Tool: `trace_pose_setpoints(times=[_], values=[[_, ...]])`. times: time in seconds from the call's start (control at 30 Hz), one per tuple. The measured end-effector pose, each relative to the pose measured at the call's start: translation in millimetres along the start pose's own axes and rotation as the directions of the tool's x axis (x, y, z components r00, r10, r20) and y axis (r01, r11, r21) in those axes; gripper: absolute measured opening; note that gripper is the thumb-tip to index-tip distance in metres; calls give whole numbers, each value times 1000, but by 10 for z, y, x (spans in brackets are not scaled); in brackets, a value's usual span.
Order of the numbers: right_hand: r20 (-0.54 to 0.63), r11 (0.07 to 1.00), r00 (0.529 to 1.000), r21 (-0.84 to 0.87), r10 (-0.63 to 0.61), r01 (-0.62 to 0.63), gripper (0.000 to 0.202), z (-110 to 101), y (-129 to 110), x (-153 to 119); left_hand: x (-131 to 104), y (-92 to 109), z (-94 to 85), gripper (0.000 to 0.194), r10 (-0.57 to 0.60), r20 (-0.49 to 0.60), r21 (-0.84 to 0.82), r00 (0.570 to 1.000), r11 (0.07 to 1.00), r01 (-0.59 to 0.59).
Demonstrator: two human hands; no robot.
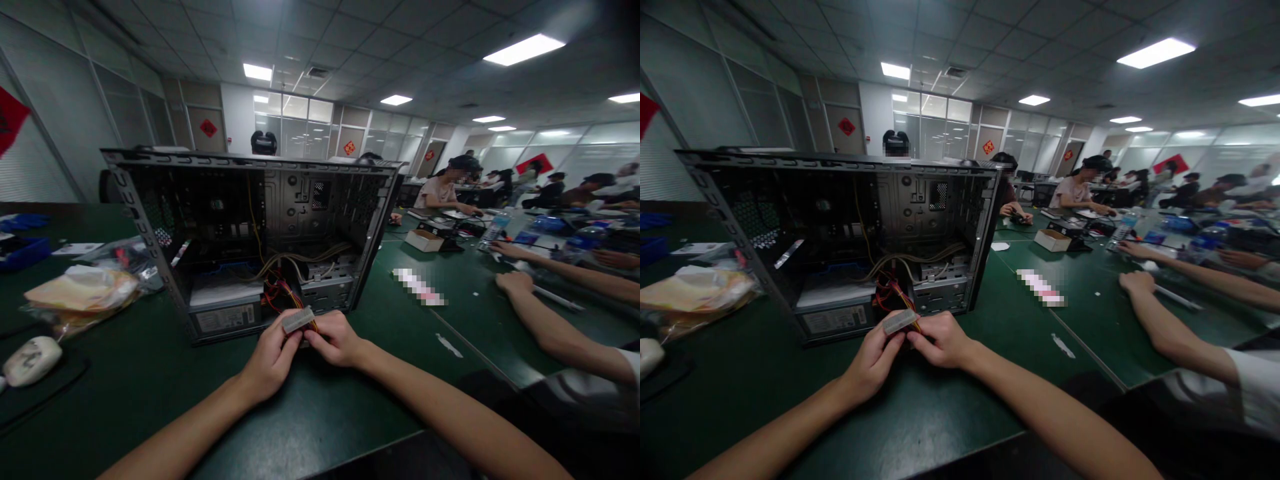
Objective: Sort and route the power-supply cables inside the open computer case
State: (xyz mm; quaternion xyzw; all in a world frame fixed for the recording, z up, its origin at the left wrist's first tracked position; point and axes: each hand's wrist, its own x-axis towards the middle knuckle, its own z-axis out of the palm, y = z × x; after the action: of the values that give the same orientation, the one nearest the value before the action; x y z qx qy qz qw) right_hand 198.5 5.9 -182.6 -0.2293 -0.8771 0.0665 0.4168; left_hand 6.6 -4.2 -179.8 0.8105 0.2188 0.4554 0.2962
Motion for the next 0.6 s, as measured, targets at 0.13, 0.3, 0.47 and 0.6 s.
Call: trace_pose_setpoints(times=[0.13,0.3,0.47,0.6], values=[[-10,1000,1000,7,-20,20,29,-1,7,-4,-7,-21,3,29,19,5,18,1000,1000,-19],[19,1000,1000,-9,-16,16,30,1,25,-23,-12,-38,-2,26,29,10,10,1000,1000,-29],[42,999,998,-19,-41,42,34,-6,40,-29,-7,3,0,20,3,19,6,1000,1000,-4],[78,997,995,-32,-64,66,38,-15,32,-14,-9,23,11,22,-13,2,7,1000,1000,13]])
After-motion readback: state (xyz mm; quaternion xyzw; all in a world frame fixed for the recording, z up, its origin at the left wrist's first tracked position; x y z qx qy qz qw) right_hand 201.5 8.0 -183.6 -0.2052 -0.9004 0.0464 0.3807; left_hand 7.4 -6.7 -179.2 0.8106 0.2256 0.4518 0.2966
